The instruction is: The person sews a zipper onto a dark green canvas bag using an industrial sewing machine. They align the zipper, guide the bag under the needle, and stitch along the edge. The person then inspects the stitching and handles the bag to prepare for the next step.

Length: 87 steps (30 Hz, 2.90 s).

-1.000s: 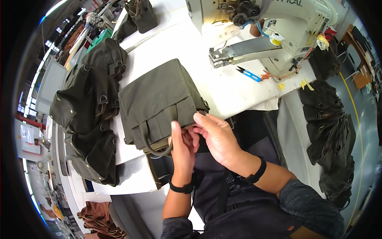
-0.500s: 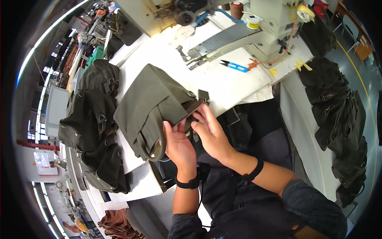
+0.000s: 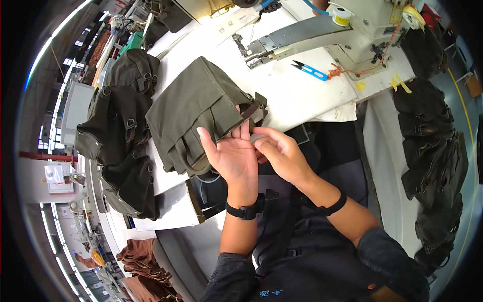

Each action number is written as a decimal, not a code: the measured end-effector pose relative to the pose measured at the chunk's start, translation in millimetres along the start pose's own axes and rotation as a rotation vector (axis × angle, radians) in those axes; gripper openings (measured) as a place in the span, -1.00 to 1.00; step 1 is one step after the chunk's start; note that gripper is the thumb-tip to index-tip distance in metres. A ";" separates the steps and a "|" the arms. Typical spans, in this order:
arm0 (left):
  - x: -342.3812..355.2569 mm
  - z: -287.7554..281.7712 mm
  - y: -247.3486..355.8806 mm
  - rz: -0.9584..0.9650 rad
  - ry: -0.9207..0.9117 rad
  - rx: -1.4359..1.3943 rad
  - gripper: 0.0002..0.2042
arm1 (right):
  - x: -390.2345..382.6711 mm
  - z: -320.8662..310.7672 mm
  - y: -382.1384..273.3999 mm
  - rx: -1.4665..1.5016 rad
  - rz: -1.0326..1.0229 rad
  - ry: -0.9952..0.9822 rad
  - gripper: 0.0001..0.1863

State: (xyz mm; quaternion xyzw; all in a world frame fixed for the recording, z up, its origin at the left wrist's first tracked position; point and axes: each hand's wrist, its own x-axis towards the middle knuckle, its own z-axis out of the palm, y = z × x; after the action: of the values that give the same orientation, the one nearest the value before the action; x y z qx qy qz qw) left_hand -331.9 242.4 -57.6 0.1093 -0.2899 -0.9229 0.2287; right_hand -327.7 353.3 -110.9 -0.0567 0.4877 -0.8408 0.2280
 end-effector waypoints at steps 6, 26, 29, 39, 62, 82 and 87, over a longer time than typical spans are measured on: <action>29.9 7.3 0.0 0.017 0.020 0.025 -0.45 | -1.3 -21.9 -32.9 -0.200 -0.065 0.025 -0.65; 172.8 74.8 -27.7 0.110 -0.438 0.110 -0.51 | 156.9 -46.0 -176.8 -1.424 -0.829 0.108 -0.68; 171.2 70.8 -26.4 0.103 -0.416 0.163 -0.51 | 166.7 -44.6 -169.7 -1.519 -0.858 0.173 -0.68; 158.6 70.7 -37.2 0.064 -0.272 0.194 -0.51 | 196.4 -42.2 -152.7 -1.690 -0.601 0.203 -0.57; 168.1 67.2 -29.4 0.125 -0.324 0.352 -0.51 | 183.5 -52.4 -176.9 -1.553 -0.987 0.078 -0.71; 103.5 64.8 -31.6 0.008 -0.231 0.139 -0.42 | 172.0 -53.0 -172.2 -1.120 -0.782 -0.009 -0.71; 95.6 62.3 -32.5 0.015 -0.223 0.151 -0.39 | 159.7 -50.5 -173.1 -1.142 -0.728 -0.022 -0.71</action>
State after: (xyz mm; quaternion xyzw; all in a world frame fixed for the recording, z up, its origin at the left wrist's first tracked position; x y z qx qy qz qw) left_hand -447.6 249.8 -33.0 0.0210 -0.3829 -0.9032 0.1929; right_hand -542.5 396.1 -10.9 -0.3375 0.8028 -0.4740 -0.1303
